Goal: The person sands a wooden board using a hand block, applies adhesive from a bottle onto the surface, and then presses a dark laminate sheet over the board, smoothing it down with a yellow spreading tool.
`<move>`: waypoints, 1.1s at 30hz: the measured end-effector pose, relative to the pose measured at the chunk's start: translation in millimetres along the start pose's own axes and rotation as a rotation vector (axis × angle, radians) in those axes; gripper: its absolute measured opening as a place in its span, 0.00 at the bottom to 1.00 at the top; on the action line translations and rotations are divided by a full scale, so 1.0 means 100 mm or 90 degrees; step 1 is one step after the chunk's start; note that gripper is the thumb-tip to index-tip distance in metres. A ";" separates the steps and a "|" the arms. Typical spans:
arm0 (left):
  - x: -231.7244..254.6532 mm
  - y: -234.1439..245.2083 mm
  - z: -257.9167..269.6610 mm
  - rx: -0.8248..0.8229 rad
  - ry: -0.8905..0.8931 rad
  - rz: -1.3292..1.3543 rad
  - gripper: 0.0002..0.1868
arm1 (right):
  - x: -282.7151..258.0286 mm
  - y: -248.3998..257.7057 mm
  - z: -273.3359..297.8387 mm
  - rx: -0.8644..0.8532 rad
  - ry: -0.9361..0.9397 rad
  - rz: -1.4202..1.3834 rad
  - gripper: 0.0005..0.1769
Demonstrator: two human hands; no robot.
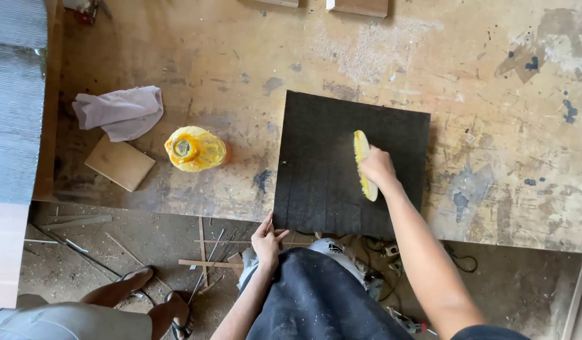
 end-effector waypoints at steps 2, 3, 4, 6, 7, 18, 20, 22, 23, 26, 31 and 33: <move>-0.09 0.02 -0.06 0.008 -0.008 0.009 0.25 | -0.07 0.07 0.09 0.020 -0.063 0.010 0.30; -0.10 0.03 -0.04 0.013 -0.005 0.009 0.25 | 0.03 -0.05 -0.06 0.014 -0.065 0.012 0.30; -0.11 0.04 -0.01 0.010 -0.009 0.009 0.25 | 0.13 -0.17 -0.20 0.024 -0.066 0.034 0.31; -0.09 0.00 -0.06 0.003 -0.017 0.012 0.25 | 0.15 -0.32 -0.42 0.040 -0.064 0.056 0.32; -0.09 0.01 -0.05 0.003 -0.017 0.014 0.26 | 0.08 -0.42 -0.46 0.037 -0.053 0.055 0.36; -0.14 0.11 -0.12 -0.019 -0.042 0.031 0.25 | -1.49 -1.13 0.47 -0.072 0.027 -0.015 0.39; -0.21 0.14 -0.19 -0.054 -0.047 0.027 0.26 | -1.64 -1.35 0.48 -0.107 0.062 -0.005 0.37; -0.24 0.21 -0.21 -0.079 -0.043 0.039 0.26 | -1.80 -1.47 0.64 -0.114 0.080 -0.015 0.38; -0.24 0.23 -0.22 -0.110 -0.040 0.048 0.26 | -1.87 -1.52 0.72 -0.119 0.096 -0.030 0.40; -0.10 0.25 -0.01 -0.150 -0.025 0.012 0.28 | -2.17 -1.33 1.26 -0.108 0.140 -0.075 0.36; -0.21 0.32 -0.14 -0.144 -0.040 0.070 0.25 | -1.86 -2.00 0.51 -0.146 0.170 -0.089 0.35; -0.47 0.46 -0.37 -0.127 -0.031 0.108 0.25 | -1.74 -1.97 0.45 -0.153 0.183 -0.156 0.36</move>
Point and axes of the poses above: each hand's wrist, its own z-axis away from the middle knuckle, its own y-axis out of the back of the hand, x = y × z, the point moved 2 cm from there along -z, towards the middle knuckle, and after that the axes turned 12 degrees about -x, right-handed, at the moved point
